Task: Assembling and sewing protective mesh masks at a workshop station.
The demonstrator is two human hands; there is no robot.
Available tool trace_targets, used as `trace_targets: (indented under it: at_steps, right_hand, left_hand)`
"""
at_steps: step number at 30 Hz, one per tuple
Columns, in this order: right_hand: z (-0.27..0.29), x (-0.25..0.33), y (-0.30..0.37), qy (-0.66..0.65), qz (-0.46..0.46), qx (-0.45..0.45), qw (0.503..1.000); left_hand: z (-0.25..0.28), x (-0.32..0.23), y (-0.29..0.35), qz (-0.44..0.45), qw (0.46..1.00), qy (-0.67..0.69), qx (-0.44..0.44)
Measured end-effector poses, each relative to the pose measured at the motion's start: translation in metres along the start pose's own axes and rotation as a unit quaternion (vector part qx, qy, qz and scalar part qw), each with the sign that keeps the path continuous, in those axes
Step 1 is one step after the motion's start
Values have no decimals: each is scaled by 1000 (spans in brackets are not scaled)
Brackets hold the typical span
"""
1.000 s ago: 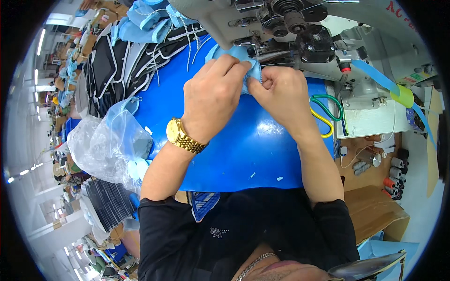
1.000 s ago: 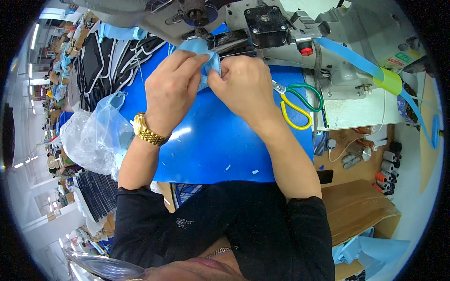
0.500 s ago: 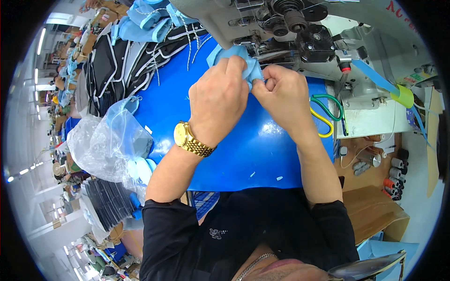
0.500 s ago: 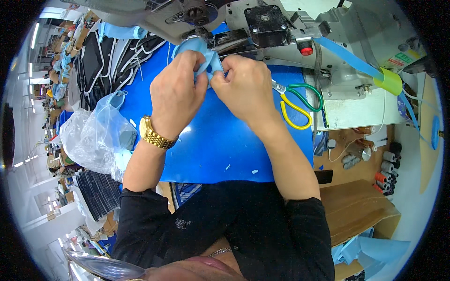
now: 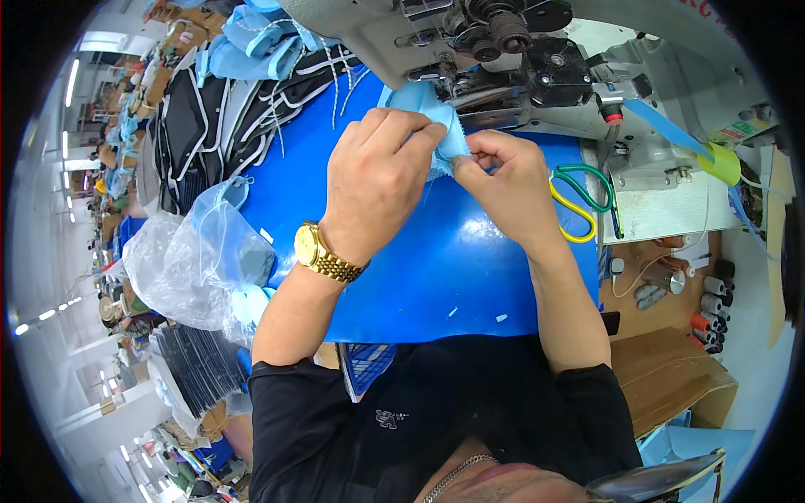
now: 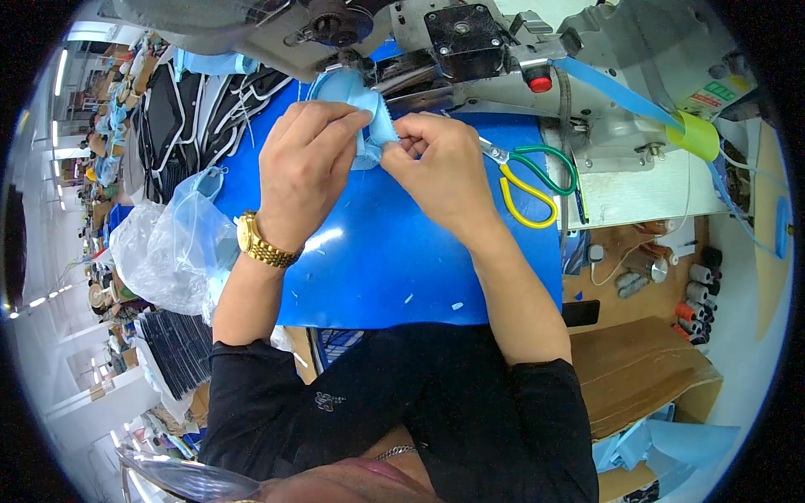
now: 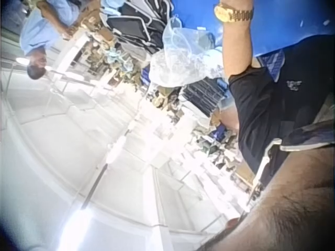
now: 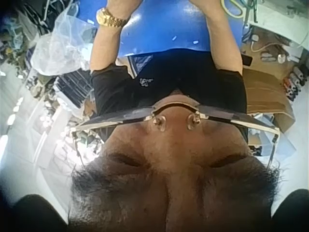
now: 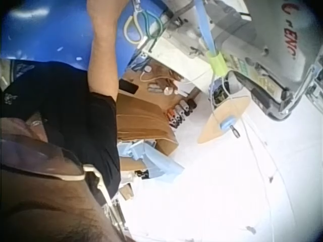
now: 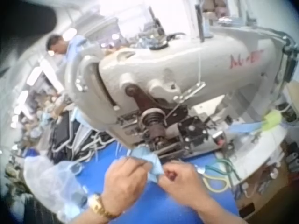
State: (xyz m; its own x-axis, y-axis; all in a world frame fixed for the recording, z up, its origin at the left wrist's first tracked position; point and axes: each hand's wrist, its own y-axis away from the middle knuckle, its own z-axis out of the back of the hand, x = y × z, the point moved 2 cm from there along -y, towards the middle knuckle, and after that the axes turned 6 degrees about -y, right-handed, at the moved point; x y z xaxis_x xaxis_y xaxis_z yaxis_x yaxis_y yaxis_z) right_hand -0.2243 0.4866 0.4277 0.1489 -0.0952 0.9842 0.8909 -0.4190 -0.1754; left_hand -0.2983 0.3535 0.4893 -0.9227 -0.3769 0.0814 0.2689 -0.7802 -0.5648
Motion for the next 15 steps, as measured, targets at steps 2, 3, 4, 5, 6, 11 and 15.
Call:
trace_targets:
  at_steps: [2,3,4,5,6,11,15]
  right_hand:
    - [-1,-3,0,-26,-7,2,1000]
    - [-1,-1,0,-27,-8,4,1000]
    - [0,4,-2,-50,-33,9,998]
    - [2,7,-4,-72,-57,12,996]
    - [2,6,-6,-35,-38,8,999]
    - [2,2,-6,-6,-17,-6,1000]
    - [6,7,-9,34,-23,3,999]
  left_hand:
    - [2,-3,-1,13,1000,11,4]
    - [5,-5,-4,32,999,11,14]
    - [6,-6,-5,51,998,11,24]
    - [4,-6,-6,52,998,10,23]
    - [2,-6,-6,60,998,11,18]
    - [-2,-8,-8,131,991,19,-36]
    - [-3,-8,-2,148,989,19,-7]
